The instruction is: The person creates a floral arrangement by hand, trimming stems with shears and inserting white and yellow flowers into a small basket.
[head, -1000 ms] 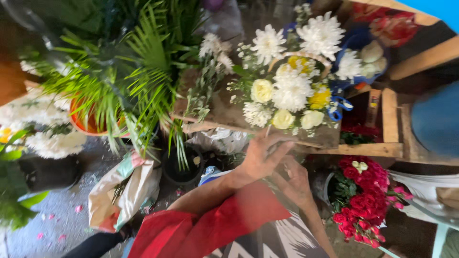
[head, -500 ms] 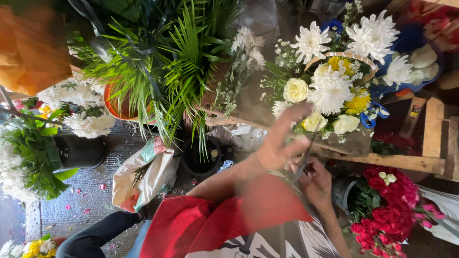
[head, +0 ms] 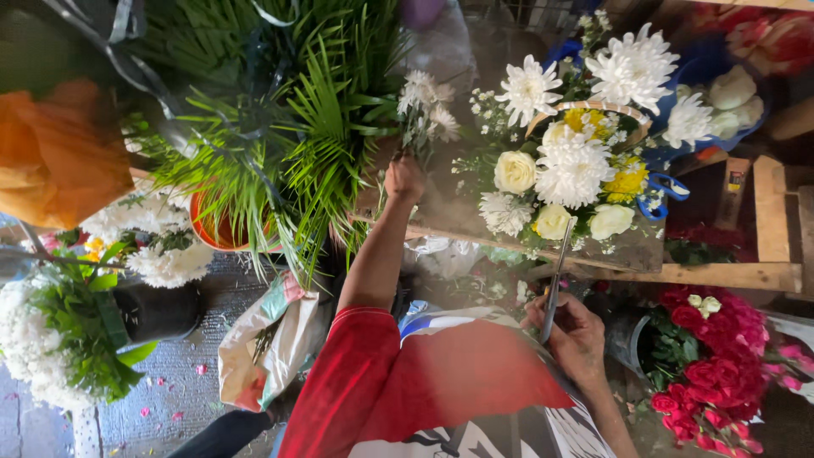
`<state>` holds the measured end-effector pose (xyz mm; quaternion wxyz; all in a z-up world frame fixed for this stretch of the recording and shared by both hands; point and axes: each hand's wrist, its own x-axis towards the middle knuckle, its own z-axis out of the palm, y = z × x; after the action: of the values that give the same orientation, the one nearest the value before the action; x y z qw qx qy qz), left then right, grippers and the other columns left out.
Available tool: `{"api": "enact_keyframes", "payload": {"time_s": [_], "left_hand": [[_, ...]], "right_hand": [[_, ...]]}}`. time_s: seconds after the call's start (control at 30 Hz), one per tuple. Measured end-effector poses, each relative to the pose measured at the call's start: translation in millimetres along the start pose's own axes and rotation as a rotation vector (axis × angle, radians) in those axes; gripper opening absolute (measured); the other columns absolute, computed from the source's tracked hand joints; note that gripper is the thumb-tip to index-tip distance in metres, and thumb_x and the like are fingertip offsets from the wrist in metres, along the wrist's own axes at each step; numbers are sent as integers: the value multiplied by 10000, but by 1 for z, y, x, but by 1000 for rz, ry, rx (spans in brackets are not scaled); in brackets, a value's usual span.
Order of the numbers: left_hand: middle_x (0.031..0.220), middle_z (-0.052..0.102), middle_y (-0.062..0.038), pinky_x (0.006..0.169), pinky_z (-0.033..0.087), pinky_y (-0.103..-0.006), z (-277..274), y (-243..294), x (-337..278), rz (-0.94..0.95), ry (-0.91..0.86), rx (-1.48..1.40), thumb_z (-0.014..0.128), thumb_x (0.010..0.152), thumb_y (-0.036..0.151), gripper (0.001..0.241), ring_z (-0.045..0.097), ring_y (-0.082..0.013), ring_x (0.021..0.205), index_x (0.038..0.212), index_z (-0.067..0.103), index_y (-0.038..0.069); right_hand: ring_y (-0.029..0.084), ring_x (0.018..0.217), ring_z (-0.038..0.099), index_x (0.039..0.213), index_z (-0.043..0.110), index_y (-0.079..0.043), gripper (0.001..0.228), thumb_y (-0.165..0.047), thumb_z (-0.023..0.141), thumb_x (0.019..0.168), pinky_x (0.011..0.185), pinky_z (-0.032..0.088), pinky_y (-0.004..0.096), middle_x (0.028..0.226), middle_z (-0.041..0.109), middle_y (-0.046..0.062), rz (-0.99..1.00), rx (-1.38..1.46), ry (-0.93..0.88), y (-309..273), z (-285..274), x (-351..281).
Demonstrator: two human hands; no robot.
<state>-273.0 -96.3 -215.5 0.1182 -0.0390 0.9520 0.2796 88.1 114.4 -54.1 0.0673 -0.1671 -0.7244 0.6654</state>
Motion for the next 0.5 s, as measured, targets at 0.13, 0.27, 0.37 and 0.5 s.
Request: {"api": "enact_keyframes", "payload": {"time_s": [0.13,0.27,0.37,0.5], "left_hand": [[862,720,-94,600,563,-405,-7,1,-7,-17,107,-44,705,925,453,370,667,-248,727,1062,691,110],[953,714,-135,524,620,-426,-45,8,-40,196,369,-240,479,1089,312,279,707,-263,698,1118,599,62],[719,717,-13,359,491,-371,-62,5,-67,269,385,-310,418,1105,325,271,602,-173,443,949,530,134],[939,720,-231,687,438,-587,-63,-19,-61,188,159,-331,394,1064,427,306,642,-512,793,1006,508,149]], "right_hand": [[159,641,730,934,714,-38,99,-55,787,871,675,593,259,832,746,86,39,58,35,7,-5,-1],[107,685,691,923,742,-37,77,-78,789,880,674,577,244,739,762,72,74,-30,55,-3,-5,1],[125,647,666,936,746,-28,109,-102,796,874,653,550,265,686,748,92,128,31,65,13,-5,5],[133,632,675,935,733,-34,105,-84,800,871,650,560,264,693,738,91,135,45,27,15,0,10]]}}
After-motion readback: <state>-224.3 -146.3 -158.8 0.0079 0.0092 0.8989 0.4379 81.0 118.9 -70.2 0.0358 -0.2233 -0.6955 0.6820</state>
